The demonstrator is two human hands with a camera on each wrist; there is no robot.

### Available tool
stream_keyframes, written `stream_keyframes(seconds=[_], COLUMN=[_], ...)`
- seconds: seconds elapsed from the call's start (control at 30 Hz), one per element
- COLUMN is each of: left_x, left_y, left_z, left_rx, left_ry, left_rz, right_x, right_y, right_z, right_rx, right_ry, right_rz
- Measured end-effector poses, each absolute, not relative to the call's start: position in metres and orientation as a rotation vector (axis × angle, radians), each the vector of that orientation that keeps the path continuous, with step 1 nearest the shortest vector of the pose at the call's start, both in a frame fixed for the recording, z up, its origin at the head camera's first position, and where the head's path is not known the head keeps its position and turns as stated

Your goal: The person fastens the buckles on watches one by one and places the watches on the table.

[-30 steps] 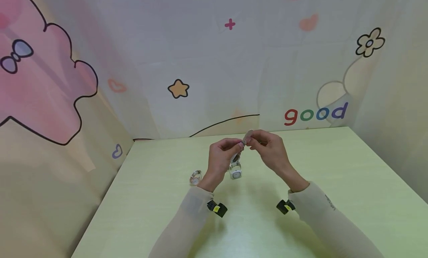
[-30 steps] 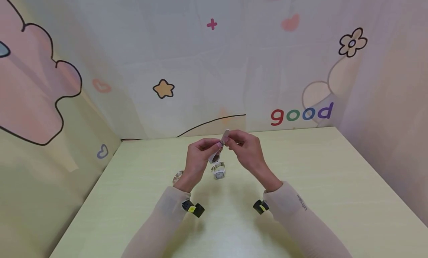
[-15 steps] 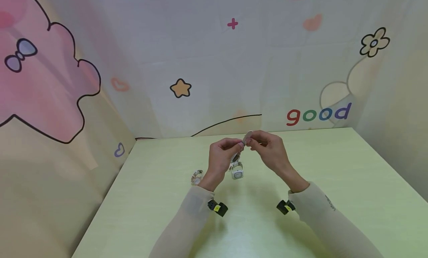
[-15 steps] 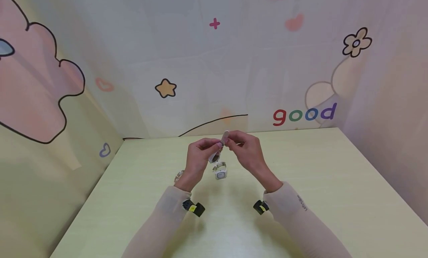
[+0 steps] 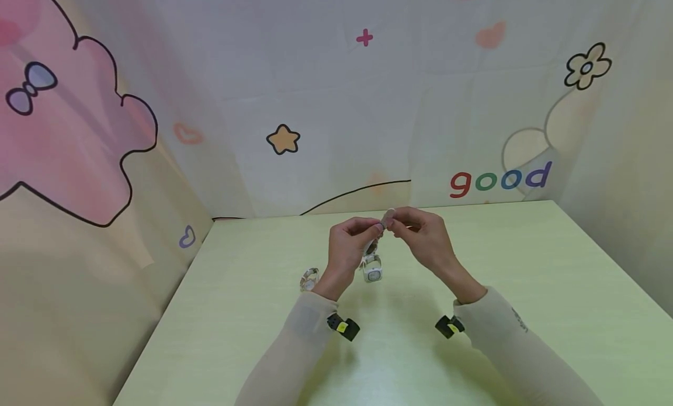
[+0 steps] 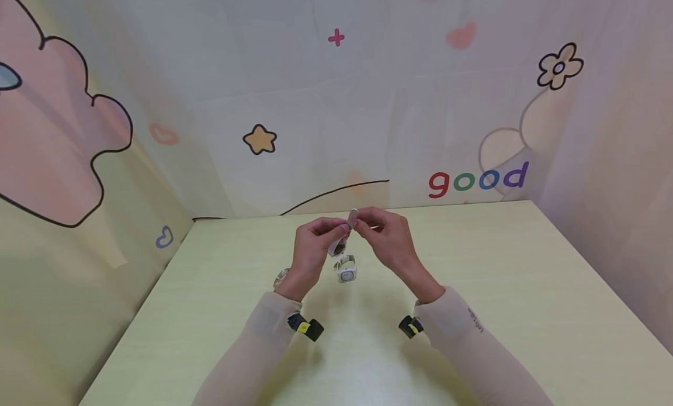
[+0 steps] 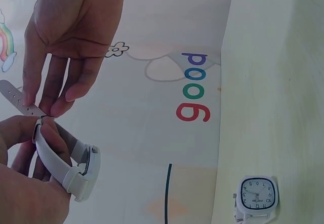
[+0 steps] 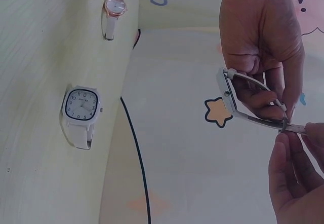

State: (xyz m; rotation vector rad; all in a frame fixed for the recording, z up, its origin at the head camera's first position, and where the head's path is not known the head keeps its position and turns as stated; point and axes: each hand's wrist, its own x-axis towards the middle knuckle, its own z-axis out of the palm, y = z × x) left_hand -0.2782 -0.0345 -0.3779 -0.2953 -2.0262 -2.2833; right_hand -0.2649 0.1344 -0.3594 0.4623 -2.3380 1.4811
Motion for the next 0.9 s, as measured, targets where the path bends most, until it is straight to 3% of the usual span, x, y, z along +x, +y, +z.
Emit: stream_keyframes(seconds=[0.9], left_x=[-0.2753], left_y=[-0.0339], left_z=[-0.3743], left_rx=[-0.263], left_ry=[-2.051], left_rz=[-2.291], right_x=[-0.2634], right_y=[0.1344], right_z=[-0.3598], right_rx=[0.432], right_ry=[-2.374], right_rz=[1.466])
